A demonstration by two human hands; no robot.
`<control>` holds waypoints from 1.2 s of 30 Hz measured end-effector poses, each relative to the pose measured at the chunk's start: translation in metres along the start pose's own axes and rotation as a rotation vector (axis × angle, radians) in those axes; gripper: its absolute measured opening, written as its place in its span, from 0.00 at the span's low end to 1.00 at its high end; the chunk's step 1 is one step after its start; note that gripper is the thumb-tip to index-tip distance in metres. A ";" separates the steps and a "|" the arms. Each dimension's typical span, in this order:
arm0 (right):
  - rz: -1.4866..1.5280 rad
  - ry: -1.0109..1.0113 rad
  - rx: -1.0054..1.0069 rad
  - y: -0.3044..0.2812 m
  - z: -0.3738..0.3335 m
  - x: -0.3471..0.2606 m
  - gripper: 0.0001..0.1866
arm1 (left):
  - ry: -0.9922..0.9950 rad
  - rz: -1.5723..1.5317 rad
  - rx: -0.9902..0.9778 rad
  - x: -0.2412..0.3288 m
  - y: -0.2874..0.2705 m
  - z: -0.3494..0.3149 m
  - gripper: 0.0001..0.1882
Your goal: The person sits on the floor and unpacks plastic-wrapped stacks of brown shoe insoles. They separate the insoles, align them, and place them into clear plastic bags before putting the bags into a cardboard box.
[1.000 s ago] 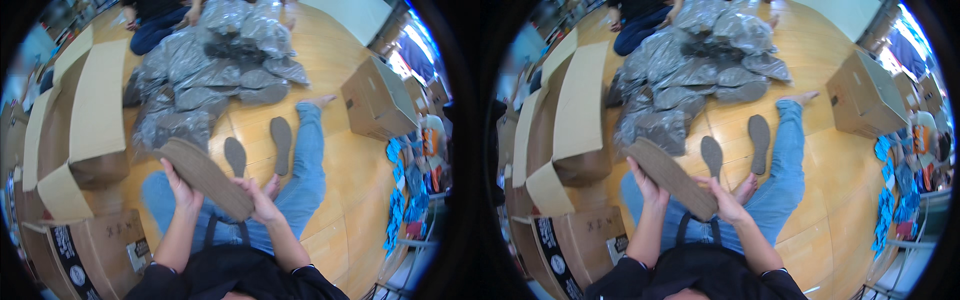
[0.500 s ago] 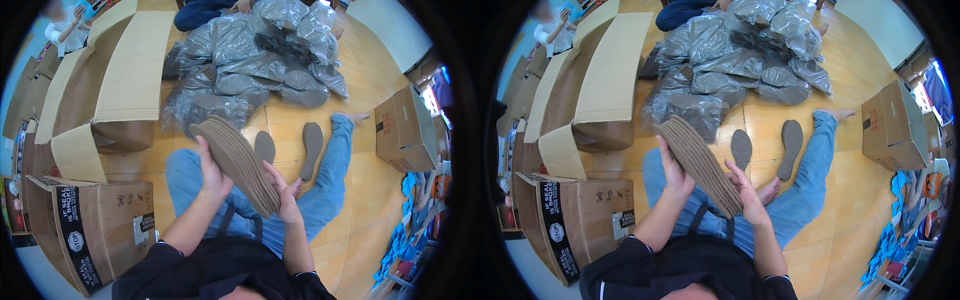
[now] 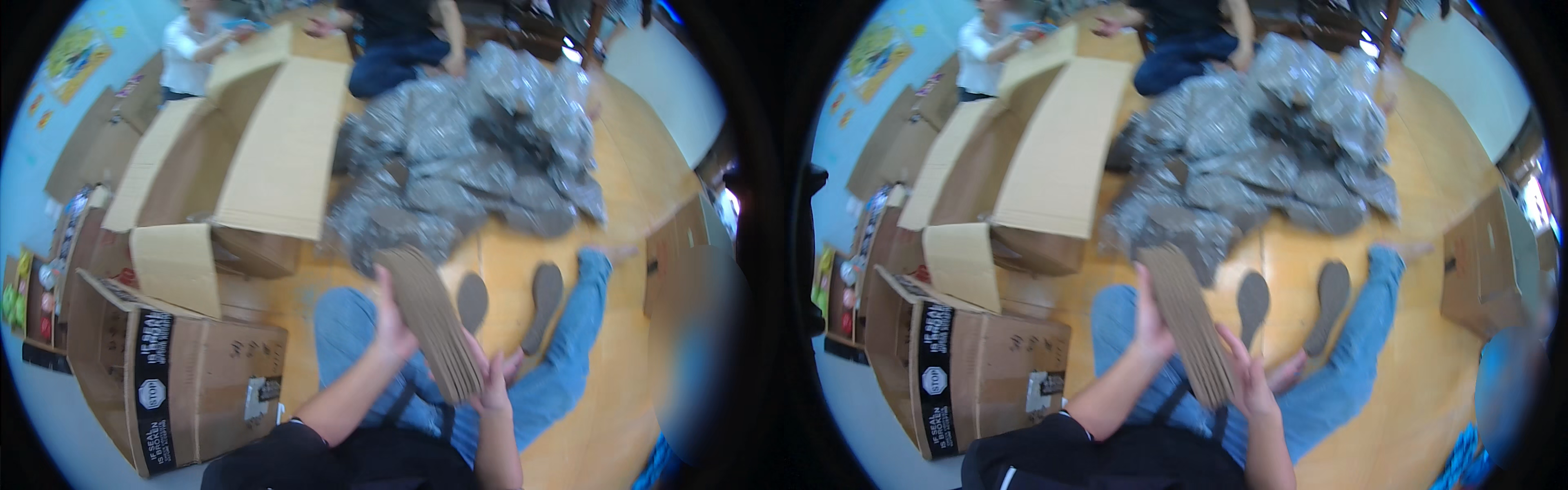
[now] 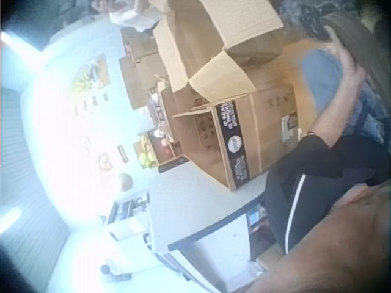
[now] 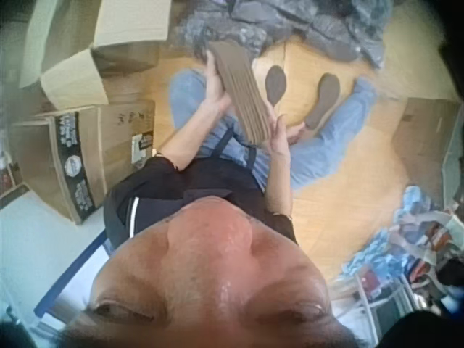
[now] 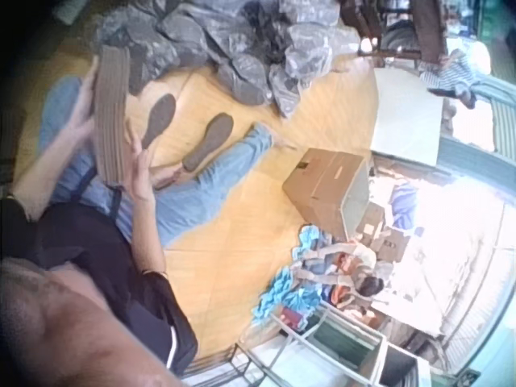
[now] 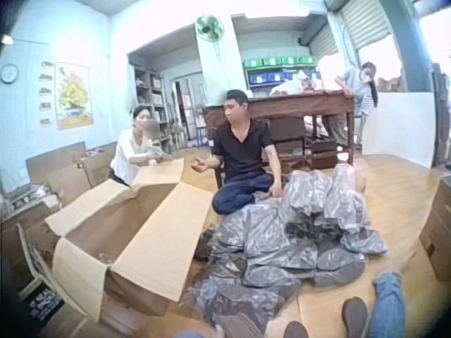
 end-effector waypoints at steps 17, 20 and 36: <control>-0.783 -0.256 0.610 -0.120 0.013 -0.071 0.47 | -0.047 1.371 0.142 -0.110 -0.098 0.068 0.42; -1.232 -0.278 0.866 -0.163 0.023 -0.081 0.54 | -0.060 1.775 0.101 -0.129 -0.114 0.066 0.46; -1.745 -0.195 1.012 -0.175 0.021 -0.069 0.50 | 0.066 2.037 0.157 -0.127 -0.108 0.061 0.27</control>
Point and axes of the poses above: each hand's wrist, its own z-axis towards the middle knuckle, its own y-axis out of the palm, x = y × z, the point moved 7 cm from there along z, towards the middle knuckle, and after that the axes turned 14 degrees about z, right-handed, at the moved point
